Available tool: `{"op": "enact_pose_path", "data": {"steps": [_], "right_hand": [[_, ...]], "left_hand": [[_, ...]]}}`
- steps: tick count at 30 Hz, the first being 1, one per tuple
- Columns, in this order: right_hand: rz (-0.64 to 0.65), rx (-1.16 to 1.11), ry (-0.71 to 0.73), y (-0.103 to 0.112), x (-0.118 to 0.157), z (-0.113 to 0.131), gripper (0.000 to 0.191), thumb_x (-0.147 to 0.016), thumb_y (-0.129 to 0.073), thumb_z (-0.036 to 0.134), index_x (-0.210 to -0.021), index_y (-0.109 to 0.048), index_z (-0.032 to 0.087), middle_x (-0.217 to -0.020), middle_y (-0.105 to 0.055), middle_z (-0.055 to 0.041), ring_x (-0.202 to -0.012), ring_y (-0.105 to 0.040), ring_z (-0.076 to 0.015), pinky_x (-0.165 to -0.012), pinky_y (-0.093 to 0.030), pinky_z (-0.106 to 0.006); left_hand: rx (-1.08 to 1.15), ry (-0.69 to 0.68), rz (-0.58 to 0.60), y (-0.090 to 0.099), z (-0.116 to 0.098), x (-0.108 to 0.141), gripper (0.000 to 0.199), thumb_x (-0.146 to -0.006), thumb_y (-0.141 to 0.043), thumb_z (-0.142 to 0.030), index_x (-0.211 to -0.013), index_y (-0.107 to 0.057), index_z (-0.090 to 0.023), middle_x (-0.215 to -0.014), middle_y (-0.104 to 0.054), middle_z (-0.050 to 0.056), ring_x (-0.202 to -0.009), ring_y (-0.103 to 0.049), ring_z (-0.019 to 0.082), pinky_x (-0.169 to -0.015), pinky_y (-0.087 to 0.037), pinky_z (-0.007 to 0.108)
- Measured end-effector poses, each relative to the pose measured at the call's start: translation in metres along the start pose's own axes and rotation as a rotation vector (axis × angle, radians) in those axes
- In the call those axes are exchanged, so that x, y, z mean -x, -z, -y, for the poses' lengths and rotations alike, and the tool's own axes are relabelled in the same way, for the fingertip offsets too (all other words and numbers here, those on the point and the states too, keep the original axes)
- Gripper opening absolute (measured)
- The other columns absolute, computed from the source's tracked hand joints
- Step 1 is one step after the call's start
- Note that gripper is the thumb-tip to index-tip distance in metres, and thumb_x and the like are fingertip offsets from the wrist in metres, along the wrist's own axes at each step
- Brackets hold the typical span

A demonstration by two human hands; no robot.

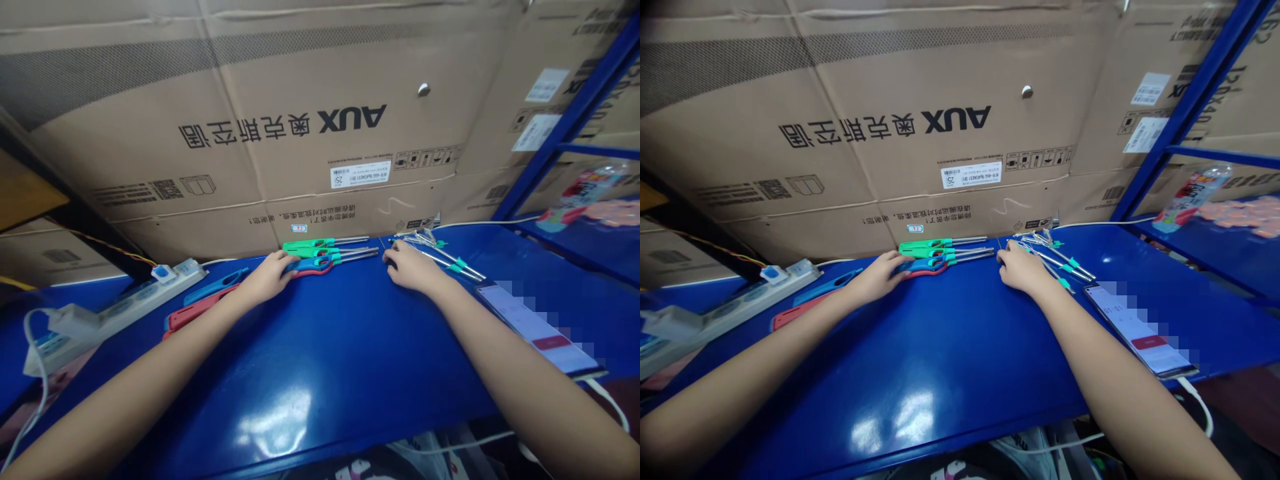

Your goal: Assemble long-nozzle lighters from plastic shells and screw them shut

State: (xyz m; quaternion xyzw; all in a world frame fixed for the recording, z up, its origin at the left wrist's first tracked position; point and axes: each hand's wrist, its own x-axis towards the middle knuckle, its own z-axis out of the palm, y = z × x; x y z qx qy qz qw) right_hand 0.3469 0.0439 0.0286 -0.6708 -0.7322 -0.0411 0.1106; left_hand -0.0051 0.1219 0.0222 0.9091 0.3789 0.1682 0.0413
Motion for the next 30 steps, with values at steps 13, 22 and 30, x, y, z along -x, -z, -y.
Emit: {"op": "enact_pose_path", "data": {"steps": [13, 22, 30], "right_hand": [[-0.068, -0.04, 0.234, -0.024, -0.002, 0.04, 0.051, -0.102, -0.037, 0.037, -0.146, -0.05, 0.015, -0.15, -0.052, -0.0148, -0.14, -0.045, -0.0311, -0.121, -0.023, -0.058], [-0.033, -0.066, 0.254, -0.041, -0.009, 0.033, 0.058, -0.102, -0.037, 0.042, -0.153, -0.041, 0.014, -0.156, -0.044, -0.0181, -0.145, -0.037, -0.0358, -0.12, -0.019, -0.065], [-0.126, -0.072, 0.353, -0.032, -0.008, 0.037, 0.043, -0.1, -0.045, 0.032, -0.14, -0.057, 0.022, -0.143, -0.056, -0.0106, -0.136, -0.047, -0.0287, -0.122, -0.023, -0.056]], "left_hand": [[-0.204, 0.016, -0.06, -0.017, -0.031, 0.001, 0.049, -0.104, -0.042, -0.041, -0.148, -0.047, -0.021, -0.156, -0.043, 0.014, -0.146, -0.037, 0.033, -0.119, -0.032, 0.053], [-0.301, 0.077, -0.03, -0.02, -0.035, 0.001, 0.05, -0.106, -0.031, -0.041, -0.152, -0.044, -0.025, -0.155, -0.046, 0.014, -0.141, -0.043, 0.034, -0.113, -0.04, 0.052], [-0.354, 0.125, -0.034, -0.021, -0.04, -0.002, 0.049, -0.106, -0.034, -0.04, -0.151, -0.047, -0.025, -0.154, -0.047, 0.015, -0.139, -0.044, 0.035, -0.112, -0.041, 0.051]]}}
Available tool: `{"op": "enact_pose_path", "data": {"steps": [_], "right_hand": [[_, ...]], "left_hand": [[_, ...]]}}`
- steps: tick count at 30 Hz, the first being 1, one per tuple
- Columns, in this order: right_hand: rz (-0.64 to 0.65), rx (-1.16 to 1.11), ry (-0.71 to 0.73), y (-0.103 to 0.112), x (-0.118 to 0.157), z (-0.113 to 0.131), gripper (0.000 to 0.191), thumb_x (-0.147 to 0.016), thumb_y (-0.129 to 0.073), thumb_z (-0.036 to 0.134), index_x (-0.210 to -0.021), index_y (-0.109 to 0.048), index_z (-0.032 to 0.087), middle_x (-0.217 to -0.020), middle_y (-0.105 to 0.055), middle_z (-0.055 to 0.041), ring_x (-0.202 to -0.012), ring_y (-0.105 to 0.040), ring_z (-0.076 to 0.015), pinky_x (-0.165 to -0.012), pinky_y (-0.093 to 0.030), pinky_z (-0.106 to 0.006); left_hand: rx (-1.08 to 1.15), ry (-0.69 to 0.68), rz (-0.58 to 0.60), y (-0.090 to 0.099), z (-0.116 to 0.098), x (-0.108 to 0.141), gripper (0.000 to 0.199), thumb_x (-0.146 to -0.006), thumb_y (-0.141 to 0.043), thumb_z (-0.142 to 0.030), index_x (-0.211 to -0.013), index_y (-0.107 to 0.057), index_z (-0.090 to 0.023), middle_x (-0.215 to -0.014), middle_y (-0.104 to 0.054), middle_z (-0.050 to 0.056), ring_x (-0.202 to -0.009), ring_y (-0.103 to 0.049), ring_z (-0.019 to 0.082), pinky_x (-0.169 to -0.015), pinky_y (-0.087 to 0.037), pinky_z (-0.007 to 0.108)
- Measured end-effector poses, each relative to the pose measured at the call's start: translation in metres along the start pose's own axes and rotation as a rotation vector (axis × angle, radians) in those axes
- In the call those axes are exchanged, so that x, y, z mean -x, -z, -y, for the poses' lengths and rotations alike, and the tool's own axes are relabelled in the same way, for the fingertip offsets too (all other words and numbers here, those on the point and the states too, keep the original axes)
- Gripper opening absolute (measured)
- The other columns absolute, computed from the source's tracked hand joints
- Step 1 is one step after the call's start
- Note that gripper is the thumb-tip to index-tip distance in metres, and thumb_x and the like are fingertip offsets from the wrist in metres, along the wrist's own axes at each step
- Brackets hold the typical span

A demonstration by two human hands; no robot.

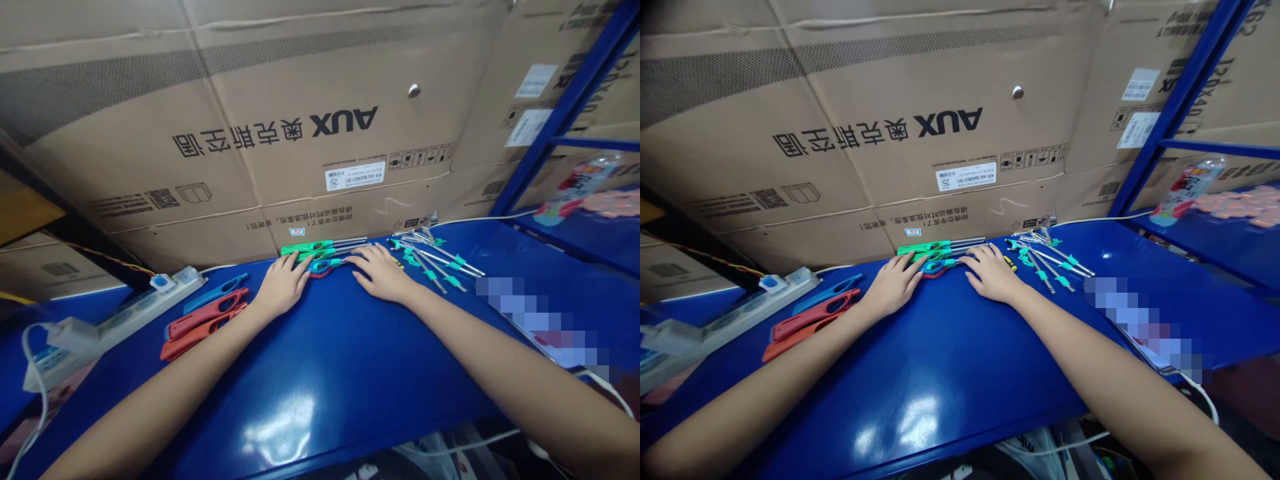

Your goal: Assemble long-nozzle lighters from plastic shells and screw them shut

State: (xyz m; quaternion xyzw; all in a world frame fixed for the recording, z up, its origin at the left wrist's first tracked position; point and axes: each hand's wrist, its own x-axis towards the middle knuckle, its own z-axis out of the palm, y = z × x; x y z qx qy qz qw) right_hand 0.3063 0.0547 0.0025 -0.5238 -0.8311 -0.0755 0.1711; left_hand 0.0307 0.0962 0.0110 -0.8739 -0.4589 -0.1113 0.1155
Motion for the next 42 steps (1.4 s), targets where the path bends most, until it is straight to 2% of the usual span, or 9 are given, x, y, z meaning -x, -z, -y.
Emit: {"op": "enact_pose_path", "data": {"steps": [2, 7, 14, 18, 29, 36, 42], "right_hand": [[-0.002, -0.002, 0.029, 0.0, 0.001, 0.001, 0.041, -0.1, -0.046, 0.032, -0.139, -0.058, 0.024, -0.143, -0.057, -0.0094, -0.136, -0.047, -0.0281, -0.122, -0.022, -0.057], [0.018, -0.004, 0.039, -0.004, 0.002, 0.001, 0.044, -0.1, -0.046, 0.034, -0.14, -0.058, 0.021, -0.15, -0.053, -0.0115, -0.139, -0.044, -0.0332, -0.121, -0.02, -0.064], [0.054, -0.011, 0.033, -0.005, 0.002, 0.001, 0.045, -0.101, -0.045, 0.034, -0.143, -0.056, 0.021, -0.152, -0.051, -0.0116, -0.141, -0.042, -0.0333, -0.121, -0.019, -0.066], [0.084, -0.011, 0.015, -0.007, 0.002, 0.0, 0.047, -0.102, -0.043, 0.036, -0.145, -0.054, 0.022, -0.158, -0.044, -0.0106, -0.144, -0.04, -0.0335, -0.12, -0.019, -0.067], [0.12, -0.006, -0.01, -0.007, 0.002, 0.0, 0.05, -0.102, -0.04, 0.039, -0.148, -0.051, 0.023, -0.162, -0.036, -0.0092, -0.147, -0.036, -0.035, -0.12, -0.019, -0.067], [0.091, -0.01, 0.008, -0.006, 0.002, 0.0, 0.048, -0.101, -0.042, 0.038, -0.145, -0.055, 0.021, -0.162, -0.036, -0.01, -0.147, -0.034, -0.0355, -0.121, -0.02, -0.063], [0.063, -0.018, 0.028, -0.004, 0.003, 0.0, 0.046, -0.101, -0.045, 0.037, -0.142, -0.057, 0.022, -0.162, -0.036, -0.0107, -0.147, -0.035, -0.0353, -0.121, -0.02, -0.064]], "left_hand": [[-0.005, 0.002, -0.006, 0.0, -0.001, 0.001, 0.05, -0.106, -0.034, -0.041, -0.151, -0.047, -0.024, -0.154, -0.047, 0.016, -0.139, -0.044, 0.035, -0.113, -0.04, 0.051], [-0.008, -0.007, -0.012, 0.003, -0.001, 0.006, 0.05, -0.106, -0.034, -0.038, -0.152, -0.045, -0.025, -0.157, -0.042, 0.015, -0.141, -0.042, 0.034, -0.115, -0.038, 0.051], [0.01, 0.0, 0.021, 0.005, 0.006, 0.007, 0.048, -0.106, -0.035, -0.034, -0.152, -0.045, -0.027, -0.158, -0.042, 0.011, -0.142, -0.042, 0.033, -0.115, -0.037, 0.052], [0.024, 0.013, 0.035, 0.003, 0.006, 0.006, 0.049, -0.106, -0.033, -0.036, -0.153, -0.043, -0.027, -0.158, -0.043, 0.012, -0.141, -0.043, 0.034, -0.113, -0.039, 0.052], [0.048, 0.03, 0.037, 0.006, 0.009, -0.001, 0.05, -0.105, -0.033, -0.046, -0.149, -0.05, -0.029, -0.15, -0.051, 0.013, -0.131, -0.05, 0.035, -0.108, -0.043, 0.051], [0.091, 0.059, 0.021, 0.001, 0.007, -0.003, 0.05, -0.104, -0.035, -0.05, -0.147, -0.052, -0.032, -0.151, -0.049, 0.011, -0.135, -0.044, 0.035, -0.112, -0.039, 0.053], [0.142, 0.064, 0.009, 0.006, 0.004, 0.0, 0.053, -0.104, -0.036, -0.049, -0.15, -0.047, -0.027, -0.154, -0.045, 0.013, -0.139, -0.04, 0.035, -0.115, -0.036, 0.054]]}}
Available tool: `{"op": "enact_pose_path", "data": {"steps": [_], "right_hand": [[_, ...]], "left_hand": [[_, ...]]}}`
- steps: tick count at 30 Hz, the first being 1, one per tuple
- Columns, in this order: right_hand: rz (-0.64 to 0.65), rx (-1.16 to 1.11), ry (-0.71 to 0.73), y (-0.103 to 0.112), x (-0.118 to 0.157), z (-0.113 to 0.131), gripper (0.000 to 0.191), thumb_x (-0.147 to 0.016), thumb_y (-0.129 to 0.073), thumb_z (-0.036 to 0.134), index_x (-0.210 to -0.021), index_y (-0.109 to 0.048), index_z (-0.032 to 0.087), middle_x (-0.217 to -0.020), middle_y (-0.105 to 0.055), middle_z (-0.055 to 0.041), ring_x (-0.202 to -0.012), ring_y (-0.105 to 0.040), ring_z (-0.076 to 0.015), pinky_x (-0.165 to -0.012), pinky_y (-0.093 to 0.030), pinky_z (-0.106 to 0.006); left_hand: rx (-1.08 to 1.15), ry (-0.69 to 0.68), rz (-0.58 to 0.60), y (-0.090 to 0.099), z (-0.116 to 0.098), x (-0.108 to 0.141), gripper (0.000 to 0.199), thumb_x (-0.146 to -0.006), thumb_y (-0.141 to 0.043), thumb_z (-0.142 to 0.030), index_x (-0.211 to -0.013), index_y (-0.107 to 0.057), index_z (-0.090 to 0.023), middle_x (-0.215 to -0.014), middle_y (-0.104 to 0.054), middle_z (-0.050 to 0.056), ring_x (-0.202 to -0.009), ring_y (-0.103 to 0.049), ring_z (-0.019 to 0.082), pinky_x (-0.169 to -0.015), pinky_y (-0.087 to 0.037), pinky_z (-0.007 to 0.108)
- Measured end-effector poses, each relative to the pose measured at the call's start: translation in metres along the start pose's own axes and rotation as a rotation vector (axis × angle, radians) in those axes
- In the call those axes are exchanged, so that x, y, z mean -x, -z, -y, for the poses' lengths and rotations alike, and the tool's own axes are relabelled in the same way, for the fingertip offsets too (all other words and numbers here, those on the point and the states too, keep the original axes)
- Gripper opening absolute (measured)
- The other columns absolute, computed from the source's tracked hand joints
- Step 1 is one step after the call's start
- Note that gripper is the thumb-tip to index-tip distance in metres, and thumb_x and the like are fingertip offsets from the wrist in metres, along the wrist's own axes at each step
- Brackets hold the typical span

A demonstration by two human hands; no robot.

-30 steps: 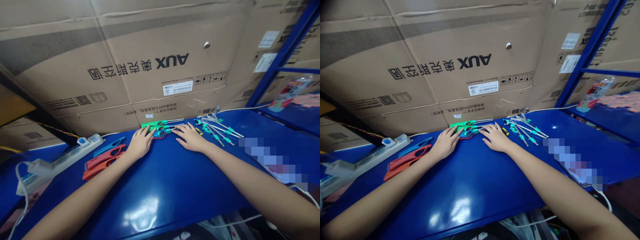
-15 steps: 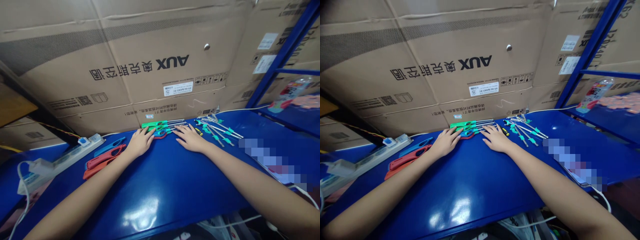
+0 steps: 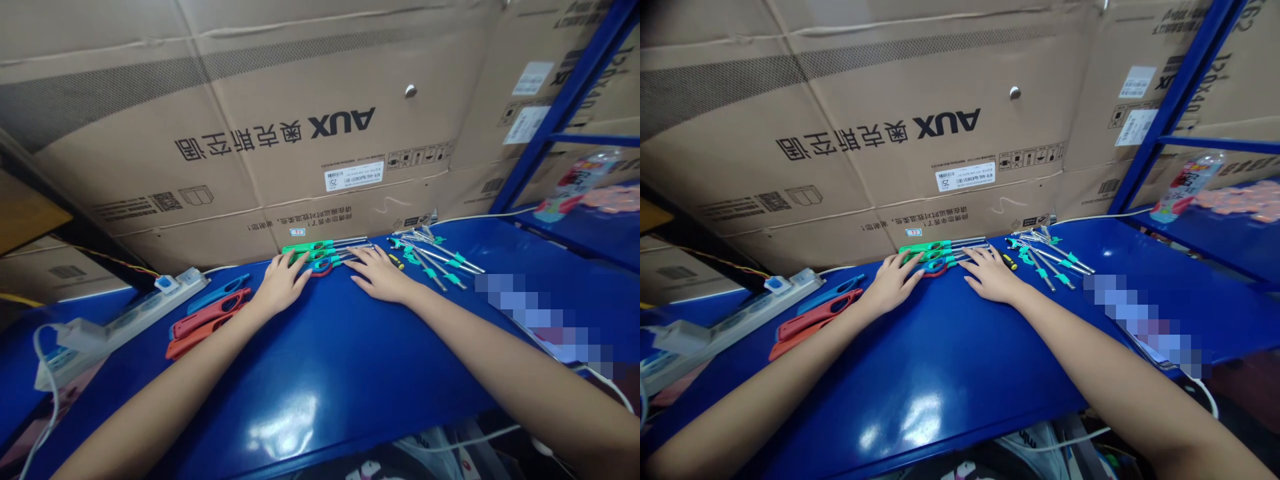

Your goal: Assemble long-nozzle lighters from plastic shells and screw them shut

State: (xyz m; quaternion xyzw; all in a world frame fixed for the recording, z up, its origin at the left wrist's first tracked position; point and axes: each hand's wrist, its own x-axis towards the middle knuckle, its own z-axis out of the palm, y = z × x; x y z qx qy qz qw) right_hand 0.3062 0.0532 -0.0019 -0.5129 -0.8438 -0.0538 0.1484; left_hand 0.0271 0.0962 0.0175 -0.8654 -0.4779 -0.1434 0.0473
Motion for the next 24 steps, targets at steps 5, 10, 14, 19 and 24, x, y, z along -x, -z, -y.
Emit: {"op": "enact_pose_path", "data": {"steps": [5, 10, 14, 19, 24], "right_hand": [[-0.069, -0.046, 0.064, 0.01, 0.002, -0.001, 0.037, -0.1, -0.049, 0.033, -0.131, -0.066, 0.023, -0.153, -0.049, -0.0095, -0.14, -0.043, -0.0325, -0.119, -0.024, -0.061], [-0.092, -0.116, 0.109, 0.027, 0.005, 0.004, 0.031, -0.099, -0.049, 0.026, -0.118, -0.073, 0.023, -0.103, -0.076, -0.0084, -0.1, -0.064, -0.0253, -0.095, -0.044, -0.046], [-0.138, -0.116, 0.118, 0.034, 0.006, 0.013, 0.033, -0.098, -0.048, 0.026, -0.117, -0.074, 0.019, -0.093, -0.075, -0.0097, -0.088, -0.063, -0.0238, -0.083, -0.044, -0.039], [-0.153, -0.133, 0.158, 0.034, 0.007, 0.018, 0.031, -0.098, -0.048, 0.026, -0.114, -0.074, 0.019, -0.093, -0.076, -0.0085, -0.086, -0.062, -0.0225, -0.08, -0.043, -0.036], [-0.15, -0.138, 0.147, 0.032, 0.008, 0.016, 0.031, -0.098, -0.049, 0.026, -0.113, -0.075, 0.02, -0.092, -0.075, -0.0087, -0.086, -0.062, -0.0227, -0.08, -0.044, -0.037]], "left_hand": [[0.04, 0.059, 0.012, 0.032, 0.024, -0.006, 0.056, -0.102, -0.037, -0.049, -0.149, -0.046, -0.021, -0.152, -0.049, 0.013, -0.14, -0.043, 0.032, -0.116, -0.036, 0.05], [0.067, 0.264, 0.154, 0.074, 0.086, -0.011, 0.055, -0.091, -0.048, -0.046, -0.135, -0.056, -0.014, -0.12, -0.071, 0.014, -0.106, -0.069, 0.028, -0.094, -0.053, 0.038], [0.101, 0.345, 0.373, 0.085, 0.127, 0.0, 0.048, -0.07, -0.066, -0.051, -0.106, -0.072, -0.02, -0.098, -0.077, 0.007, -0.092, -0.072, 0.028, -0.08, -0.055, 0.032], [0.145, 0.395, 0.497, 0.08, 0.15, 0.012, 0.061, -0.053, -0.072, -0.052, -0.104, -0.072, -0.019, -0.096, -0.077, 0.008, -0.091, -0.072, 0.029, -0.077, -0.055, 0.031], [0.2, 0.394, 0.512, 0.079, 0.154, 0.015, 0.058, -0.048, -0.075, -0.053, -0.095, -0.072, -0.021, -0.09, -0.076, 0.005, -0.087, -0.071, 0.027, -0.076, -0.054, 0.031]]}}
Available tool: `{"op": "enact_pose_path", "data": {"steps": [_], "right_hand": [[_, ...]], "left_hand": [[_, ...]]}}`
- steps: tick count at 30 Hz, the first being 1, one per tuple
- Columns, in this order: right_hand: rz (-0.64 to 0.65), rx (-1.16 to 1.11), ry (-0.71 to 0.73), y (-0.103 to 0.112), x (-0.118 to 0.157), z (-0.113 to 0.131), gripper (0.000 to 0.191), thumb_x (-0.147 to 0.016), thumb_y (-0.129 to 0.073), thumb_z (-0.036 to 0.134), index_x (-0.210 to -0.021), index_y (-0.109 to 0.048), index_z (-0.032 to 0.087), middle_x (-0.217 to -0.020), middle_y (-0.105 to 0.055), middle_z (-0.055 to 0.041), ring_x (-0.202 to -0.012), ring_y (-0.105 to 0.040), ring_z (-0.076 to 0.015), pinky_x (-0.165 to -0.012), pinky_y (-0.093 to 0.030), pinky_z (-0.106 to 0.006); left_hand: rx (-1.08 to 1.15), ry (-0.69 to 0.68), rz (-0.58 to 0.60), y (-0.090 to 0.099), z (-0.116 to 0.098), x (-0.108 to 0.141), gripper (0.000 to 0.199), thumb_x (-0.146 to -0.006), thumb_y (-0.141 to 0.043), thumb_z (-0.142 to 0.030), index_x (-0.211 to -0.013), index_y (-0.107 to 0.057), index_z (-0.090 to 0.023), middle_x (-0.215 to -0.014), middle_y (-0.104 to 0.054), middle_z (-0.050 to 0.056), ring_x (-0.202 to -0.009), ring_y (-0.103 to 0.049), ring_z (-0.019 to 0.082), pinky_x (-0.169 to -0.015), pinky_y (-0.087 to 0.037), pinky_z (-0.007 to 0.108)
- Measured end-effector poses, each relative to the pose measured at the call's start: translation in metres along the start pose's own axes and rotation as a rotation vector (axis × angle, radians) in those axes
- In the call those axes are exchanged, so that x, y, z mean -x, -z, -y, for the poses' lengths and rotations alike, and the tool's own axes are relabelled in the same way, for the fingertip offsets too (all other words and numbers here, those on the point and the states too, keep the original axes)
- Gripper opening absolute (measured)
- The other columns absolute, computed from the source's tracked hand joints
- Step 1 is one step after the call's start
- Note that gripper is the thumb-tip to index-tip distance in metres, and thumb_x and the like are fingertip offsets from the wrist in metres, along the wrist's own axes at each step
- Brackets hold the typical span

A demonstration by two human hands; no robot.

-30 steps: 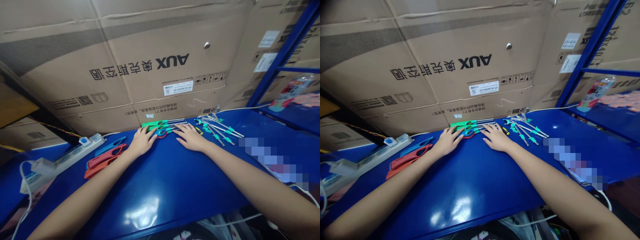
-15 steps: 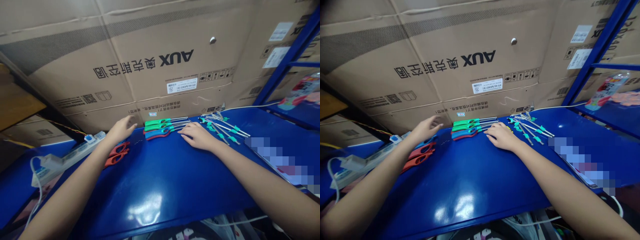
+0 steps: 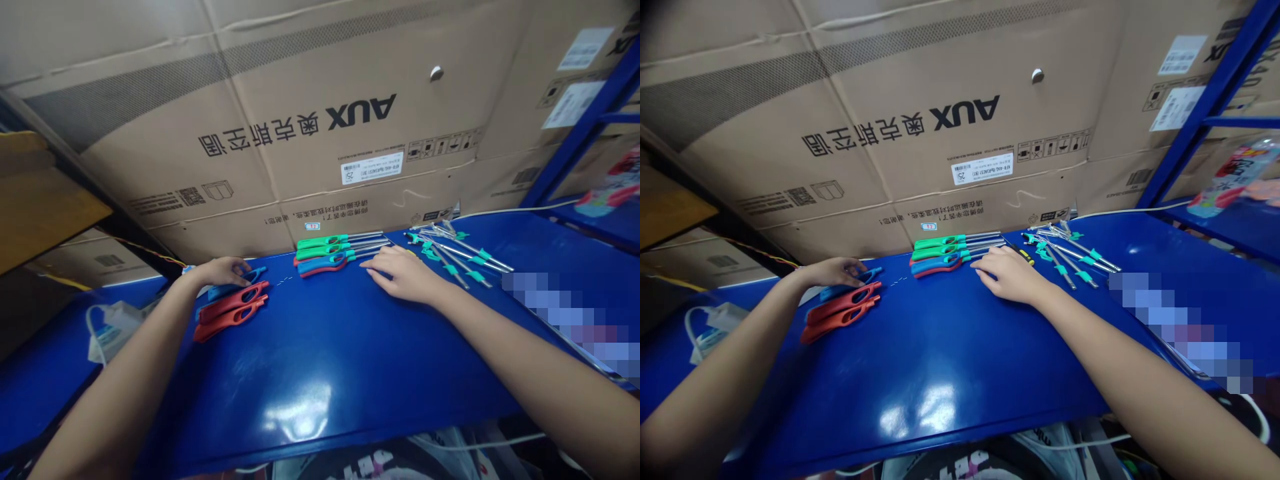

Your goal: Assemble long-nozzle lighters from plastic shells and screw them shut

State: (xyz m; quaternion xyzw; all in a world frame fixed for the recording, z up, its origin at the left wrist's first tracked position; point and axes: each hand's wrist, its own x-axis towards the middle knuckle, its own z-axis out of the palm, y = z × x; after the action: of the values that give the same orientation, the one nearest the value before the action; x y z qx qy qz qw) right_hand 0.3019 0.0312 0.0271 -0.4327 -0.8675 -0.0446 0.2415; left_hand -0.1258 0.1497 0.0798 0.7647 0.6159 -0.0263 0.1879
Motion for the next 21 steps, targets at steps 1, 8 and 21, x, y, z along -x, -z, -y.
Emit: {"op": "enact_pose_path", "data": {"steps": [1, 8, 21], "right_hand": [[0.0, -0.003, -0.001, 0.0, 0.0, 0.0, 0.031, -0.098, -0.049, 0.027, -0.113, -0.075, 0.02, -0.092, -0.075, -0.0089, -0.086, -0.062, -0.0227, -0.08, -0.044, -0.037], [0.002, -0.048, 0.031, -0.001, 0.0, 0.0, 0.029, -0.097, -0.05, 0.025, -0.112, -0.074, 0.019, -0.091, -0.075, -0.0087, -0.087, -0.063, -0.023, -0.083, -0.046, -0.039], [-0.005, -0.165, 0.237, -0.006, -0.001, 0.05, 0.03, -0.097, -0.058, 0.032, -0.125, -0.063, 0.021, -0.124, -0.06, -0.0124, -0.112, -0.058, -0.0239, -0.096, -0.049, -0.041]], "left_hand": [[0.009, -0.011, -0.015, 0.0, -0.001, 0.0, 0.055, -0.048, -0.075, -0.053, -0.093, -0.072, -0.021, -0.089, -0.076, 0.004, -0.087, -0.07, 0.027, -0.077, -0.053, 0.03], [0.083, -0.145, -0.224, -0.005, -0.018, 0.006, 0.044, -0.068, -0.066, -0.057, -0.092, -0.069, -0.02, -0.095, -0.074, 0.005, -0.087, -0.068, 0.022, -0.08, -0.053, 0.03], [0.281, -0.662, -0.19, -0.084, -0.141, 0.061, 0.027, -0.095, -0.059, -0.04, -0.107, -0.075, -0.022, -0.105, -0.077, 0.005, -0.094, -0.071, 0.022, -0.088, -0.054, 0.032]]}}
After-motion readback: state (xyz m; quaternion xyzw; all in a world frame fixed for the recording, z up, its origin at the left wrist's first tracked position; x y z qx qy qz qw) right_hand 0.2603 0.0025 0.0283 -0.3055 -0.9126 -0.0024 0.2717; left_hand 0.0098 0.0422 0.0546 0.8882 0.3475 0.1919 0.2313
